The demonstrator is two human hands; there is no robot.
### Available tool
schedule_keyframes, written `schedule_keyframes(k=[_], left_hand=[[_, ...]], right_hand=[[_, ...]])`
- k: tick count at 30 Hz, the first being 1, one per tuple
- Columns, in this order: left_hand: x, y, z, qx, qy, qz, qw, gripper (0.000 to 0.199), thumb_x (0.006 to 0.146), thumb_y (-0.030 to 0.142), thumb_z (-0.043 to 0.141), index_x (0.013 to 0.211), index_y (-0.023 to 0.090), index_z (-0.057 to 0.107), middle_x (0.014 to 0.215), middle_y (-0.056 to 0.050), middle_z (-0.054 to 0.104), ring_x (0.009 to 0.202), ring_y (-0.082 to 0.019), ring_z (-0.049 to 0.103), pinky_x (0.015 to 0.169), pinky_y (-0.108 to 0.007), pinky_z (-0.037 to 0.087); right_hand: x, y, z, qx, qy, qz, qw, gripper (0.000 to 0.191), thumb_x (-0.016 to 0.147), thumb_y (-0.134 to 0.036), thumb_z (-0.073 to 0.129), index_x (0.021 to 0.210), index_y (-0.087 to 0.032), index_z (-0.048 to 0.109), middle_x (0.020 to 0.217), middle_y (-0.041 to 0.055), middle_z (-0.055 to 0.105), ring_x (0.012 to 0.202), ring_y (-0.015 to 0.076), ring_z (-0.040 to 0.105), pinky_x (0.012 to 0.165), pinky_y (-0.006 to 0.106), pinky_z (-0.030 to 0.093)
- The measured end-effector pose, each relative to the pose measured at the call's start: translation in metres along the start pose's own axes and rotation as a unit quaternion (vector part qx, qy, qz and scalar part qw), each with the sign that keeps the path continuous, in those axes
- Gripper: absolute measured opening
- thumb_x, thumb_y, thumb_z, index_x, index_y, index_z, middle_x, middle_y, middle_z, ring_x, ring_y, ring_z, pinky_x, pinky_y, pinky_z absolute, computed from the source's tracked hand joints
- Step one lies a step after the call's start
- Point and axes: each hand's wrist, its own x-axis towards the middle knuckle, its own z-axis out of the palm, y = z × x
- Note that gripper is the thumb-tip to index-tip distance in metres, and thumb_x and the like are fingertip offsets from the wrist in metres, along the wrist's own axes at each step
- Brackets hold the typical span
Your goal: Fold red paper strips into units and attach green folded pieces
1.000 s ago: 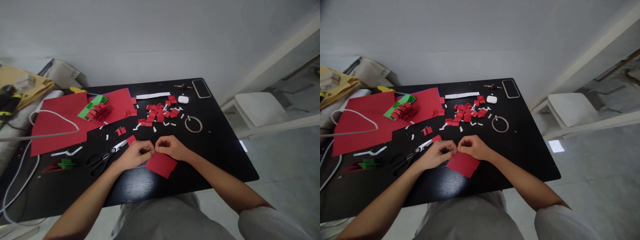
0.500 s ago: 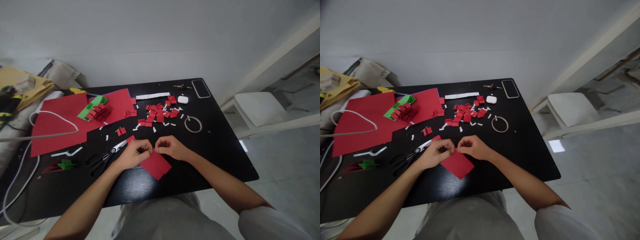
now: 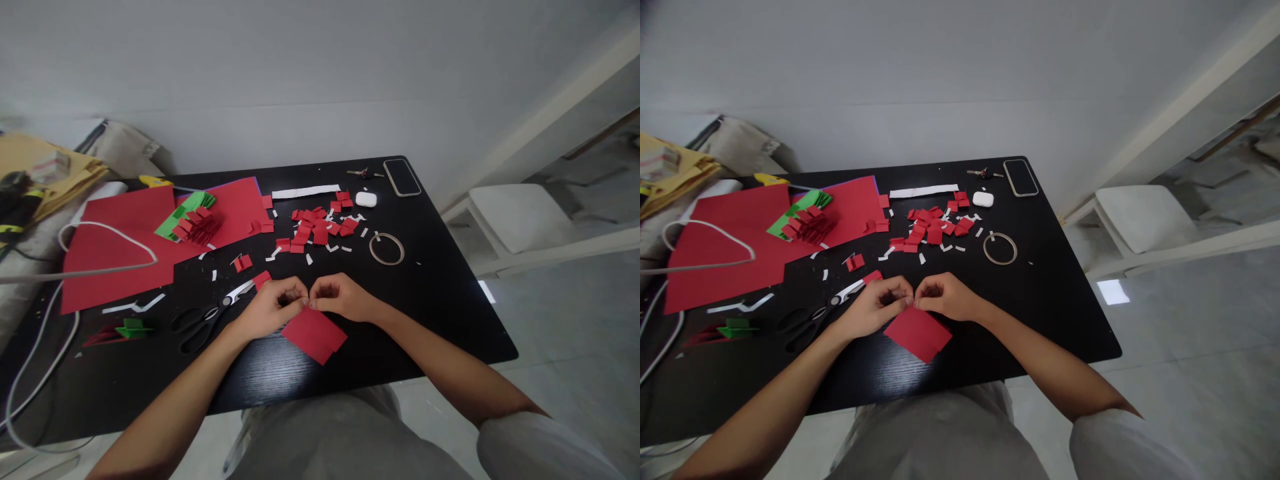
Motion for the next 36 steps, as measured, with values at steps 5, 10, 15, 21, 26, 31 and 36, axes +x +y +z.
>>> schedule_keyframes(k=[5, 10, 15, 21, 26, 31, 36], left_hand=[[-0.0001, -0.0002, -0.0002, 0.008, -0.014, 0.002, 1.0, 0.012, 0.092, 0.026, 0.059, 0.086, 0.017, 0.063, 0.069, 0.003, 0.059, 0.061, -0.011, 0.048, 0.06, -0.023, 0.038], [-0.0002, -0.0005, -0.0003, 0.025, -0.009, 0.007, 1.0, 0.015, 0.094, 0.029, 0.058, 0.086, 0.017, 0.063, 0.068, 0.003, 0.058, 0.061, -0.011, 0.048, 0.06, -0.023, 0.039], [0.0003, -0.0003, -0.0008, 0.025, 0.003, 0.004, 1.0, 0.016, 0.093, 0.028, 0.059, 0.084, 0.016, 0.063, 0.067, 0.003, 0.057, 0.061, -0.011, 0.047, 0.06, -0.023, 0.038], [0.0017, 0.0033, -0.0024, 0.017, 0.037, -0.01, 0.999, 0.016, 0.089, 0.03, 0.062, 0.081, 0.016, 0.063, 0.062, 0.005, 0.053, 0.057, -0.01, 0.045, 0.057, -0.023, 0.035], [0.003, 0.0048, -0.0043, 0.015, 0.064, -0.018, 0.998, 0.017, 0.087, 0.031, 0.062, 0.079, 0.017, 0.061, 0.061, 0.005, 0.053, 0.057, -0.01, 0.046, 0.056, -0.022, 0.035], [0.0033, 0.0046, -0.0048, 0.017, 0.092, -0.009, 0.996, 0.015, 0.085, 0.03, 0.063, 0.076, 0.017, 0.061, 0.061, 0.005, 0.054, 0.056, -0.01, 0.047, 0.055, -0.021, 0.035], [0.0033, 0.0038, -0.0065, 0.006, 0.123, -0.017, 0.992, 0.017, 0.084, 0.032, 0.064, 0.076, 0.017, 0.061, 0.06, 0.005, 0.051, 0.054, -0.01, 0.044, 0.054, -0.022, 0.034]], right_hand=[[0.0002, 0.0004, 0.0, -0.004, -0.01, 0.007, 1.0, 0.009, 0.074, -0.024, 0.076, 0.077, -0.017, 0.072, 0.07, -0.0025, 0.065, 0.065, 0.0118, 0.055, 0.064, 0.026, 0.04], [0.0016, 0.0009, -0.0002, -0.008, -0.004, 0.005, 1.0, 0.008, 0.074, -0.024, 0.075, 0.077, -0.017, 0.072, 0.069, -0.0028, 0.065, 0.064, 0.0113, 0.055, 0.065, 0.026, 0.04], [0.0014, -0.001, 0.0, -0.007, -0.004, 0.006, 1.0, 0.009, 0.074, -0.024, 0.074, 0.077, -0.016, 0.072, 0.07, -0.0022, 0.066, 0.066, 0.0115, 0.056, 0.066, 0.026, 0.041], [0.001, -0.0019, -0.0011, -0.004, 0.0, 0.008, 1.0, 0.008, 0.075, -0.024, 0.074, 0.078, -0.016, 0.072, 0.073, -0.0014, 0.068, 0.068, 0.0122, 0.058, 0.068, 0.027, 0.042], [0.0014, -0.0018, -0.0022, -0.011, 0.006, 0.013, 1.0, 0.011, 0.075, -0.027, 0.075, 0.078, -0.016, 0.073, 0.073, -0.0008, 0.068, 0.068, 0.0127, 0.058, 0.069, 0.028, 0.042], [0.0009, -0.0023, -0.0026, -0.015, 0.007, 0.02, 1.0, 0.013, 0.076, -0.029, 0.075, 0.079, -0.017, 0.073, 0.072, -0.001, 0.068, 0.068, 0.0131, 0.058, 0.068, 0.028, 0.042], [0.0007, -0.0029, -0.0025, -0.005, 0.008, 0.02, 1.0, 0.013, 0.075, -0.029, 0.076, 0.078, -0.017, 0.072, 0.073, -0.0008, 0.068, 0.069, 0.0132, 0.058, 0.068, 0.028, 0.042]])
